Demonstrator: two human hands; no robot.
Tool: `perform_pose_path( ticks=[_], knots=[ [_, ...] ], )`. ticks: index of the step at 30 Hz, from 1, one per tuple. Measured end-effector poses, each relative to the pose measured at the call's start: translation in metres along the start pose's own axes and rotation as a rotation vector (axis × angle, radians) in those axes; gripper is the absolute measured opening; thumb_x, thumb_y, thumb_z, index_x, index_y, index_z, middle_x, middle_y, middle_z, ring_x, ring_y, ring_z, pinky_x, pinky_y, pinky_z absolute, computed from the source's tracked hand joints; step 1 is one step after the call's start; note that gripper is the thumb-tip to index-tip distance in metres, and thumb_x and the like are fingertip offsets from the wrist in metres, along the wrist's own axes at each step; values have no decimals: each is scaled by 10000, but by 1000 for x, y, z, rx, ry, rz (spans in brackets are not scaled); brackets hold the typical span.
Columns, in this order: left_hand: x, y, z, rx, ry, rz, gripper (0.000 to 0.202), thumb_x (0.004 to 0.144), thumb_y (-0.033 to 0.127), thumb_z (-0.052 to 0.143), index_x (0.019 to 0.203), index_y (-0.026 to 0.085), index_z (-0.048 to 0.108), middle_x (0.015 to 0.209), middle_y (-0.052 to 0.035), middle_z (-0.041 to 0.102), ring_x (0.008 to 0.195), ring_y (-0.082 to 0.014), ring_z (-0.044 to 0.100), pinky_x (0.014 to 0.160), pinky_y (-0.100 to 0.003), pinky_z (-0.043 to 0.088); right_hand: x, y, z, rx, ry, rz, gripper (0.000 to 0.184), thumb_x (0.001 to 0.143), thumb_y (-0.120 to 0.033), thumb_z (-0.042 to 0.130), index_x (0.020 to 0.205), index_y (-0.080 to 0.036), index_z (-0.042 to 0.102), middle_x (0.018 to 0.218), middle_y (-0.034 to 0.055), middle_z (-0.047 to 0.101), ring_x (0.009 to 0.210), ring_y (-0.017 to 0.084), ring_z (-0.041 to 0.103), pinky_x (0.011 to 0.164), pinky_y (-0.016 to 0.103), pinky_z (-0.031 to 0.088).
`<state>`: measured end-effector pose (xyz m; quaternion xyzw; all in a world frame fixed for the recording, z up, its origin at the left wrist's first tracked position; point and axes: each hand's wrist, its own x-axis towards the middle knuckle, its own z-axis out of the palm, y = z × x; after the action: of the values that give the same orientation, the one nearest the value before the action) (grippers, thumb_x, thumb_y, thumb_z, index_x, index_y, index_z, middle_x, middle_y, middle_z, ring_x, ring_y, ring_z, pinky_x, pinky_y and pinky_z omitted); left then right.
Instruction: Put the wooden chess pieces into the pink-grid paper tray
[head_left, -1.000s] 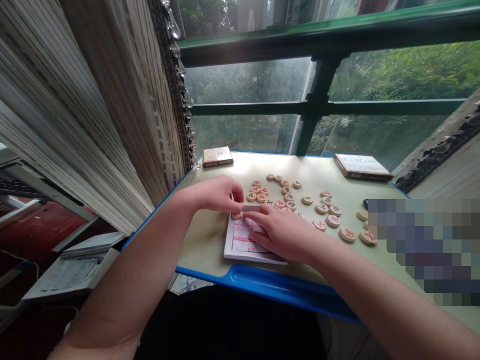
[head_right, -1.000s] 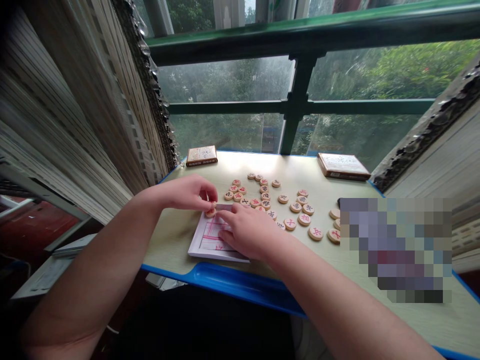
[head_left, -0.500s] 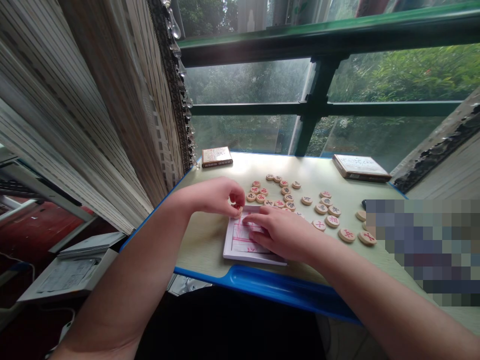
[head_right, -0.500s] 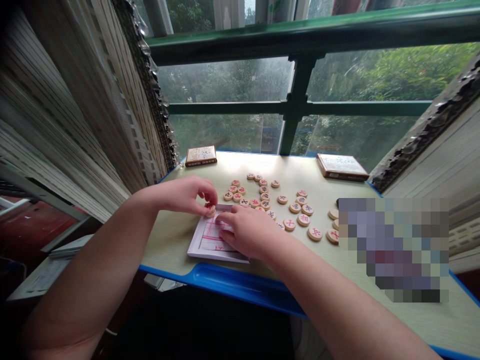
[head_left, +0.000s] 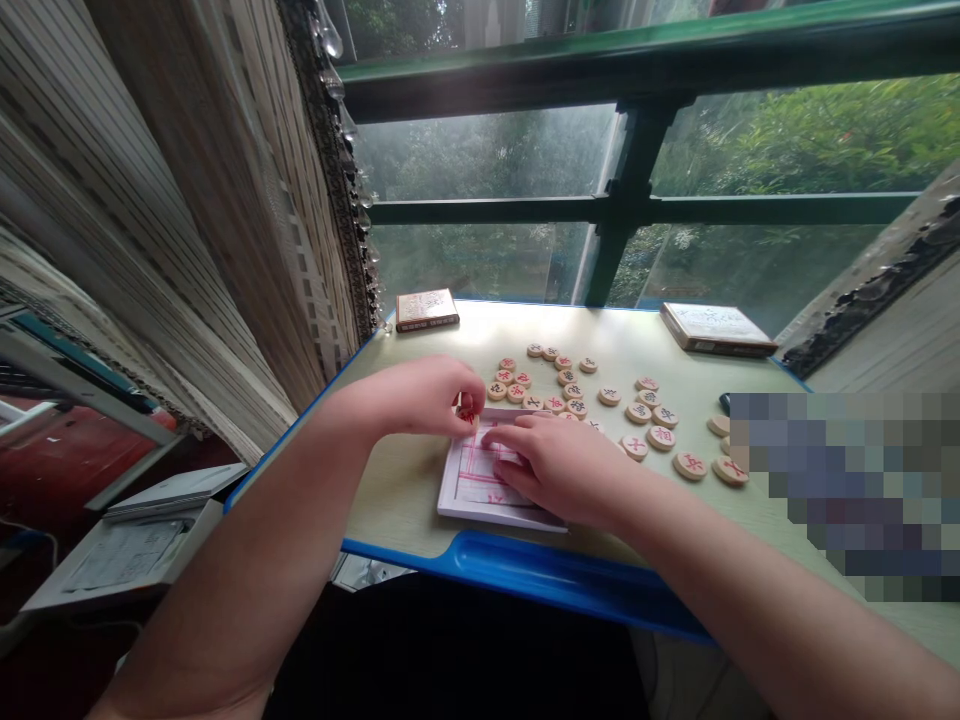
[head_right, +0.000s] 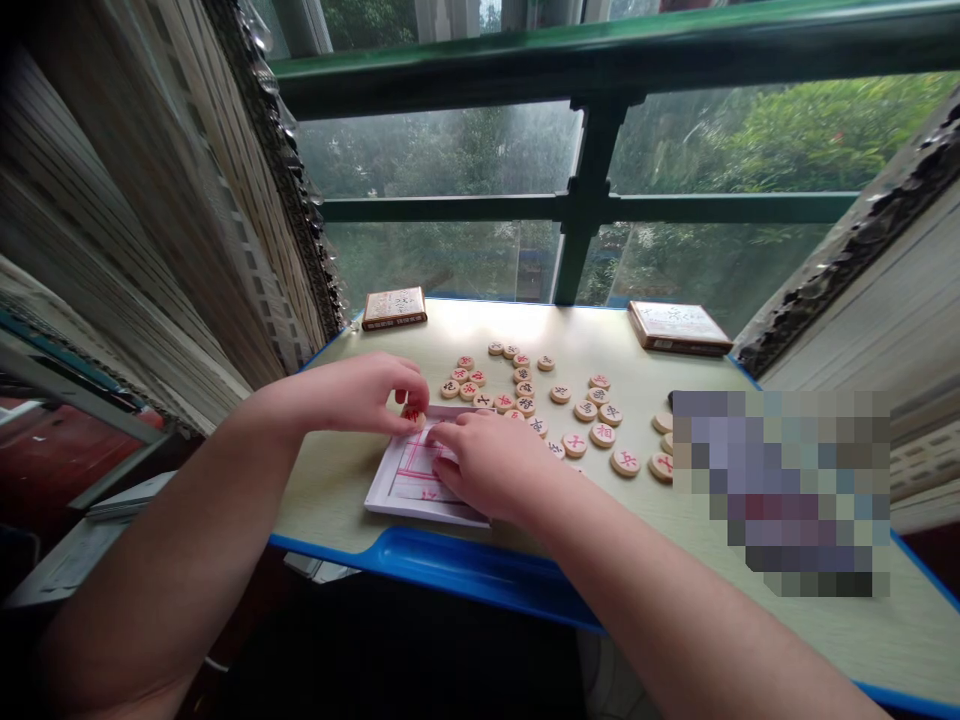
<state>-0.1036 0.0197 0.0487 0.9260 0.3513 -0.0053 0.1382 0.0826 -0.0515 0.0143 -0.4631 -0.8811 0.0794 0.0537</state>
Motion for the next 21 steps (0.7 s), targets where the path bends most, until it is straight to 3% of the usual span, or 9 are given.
perform_pose_path(
  ticks=[6, 21],
  knots=[
    [1, -3, 0, -29, -6, 25, 188, 701, 276, 596, 845, 218, 701, 823, -10, 634, 716, -132, 558, 627, -227, 394, 0, 1, -1, 11, -6, 2, 295, 893, -355, 446, 1087, -246, 641, 999, 78, 668, 886, 221, 586, 710, 316, 418],
    [2, 8, 6, 61, -10, 5, 136, 694, 313, 588, 736, 187, 619, 853, -25, 554, 691, -142, 519, 603, -255, 370, 1, 2, -2, 39, -7, -2, 287, 882, -359, 462, 1075, -247, 641, 1041, 69, 674, 899, 220, 598, 710, 312, 434]
  ],
)
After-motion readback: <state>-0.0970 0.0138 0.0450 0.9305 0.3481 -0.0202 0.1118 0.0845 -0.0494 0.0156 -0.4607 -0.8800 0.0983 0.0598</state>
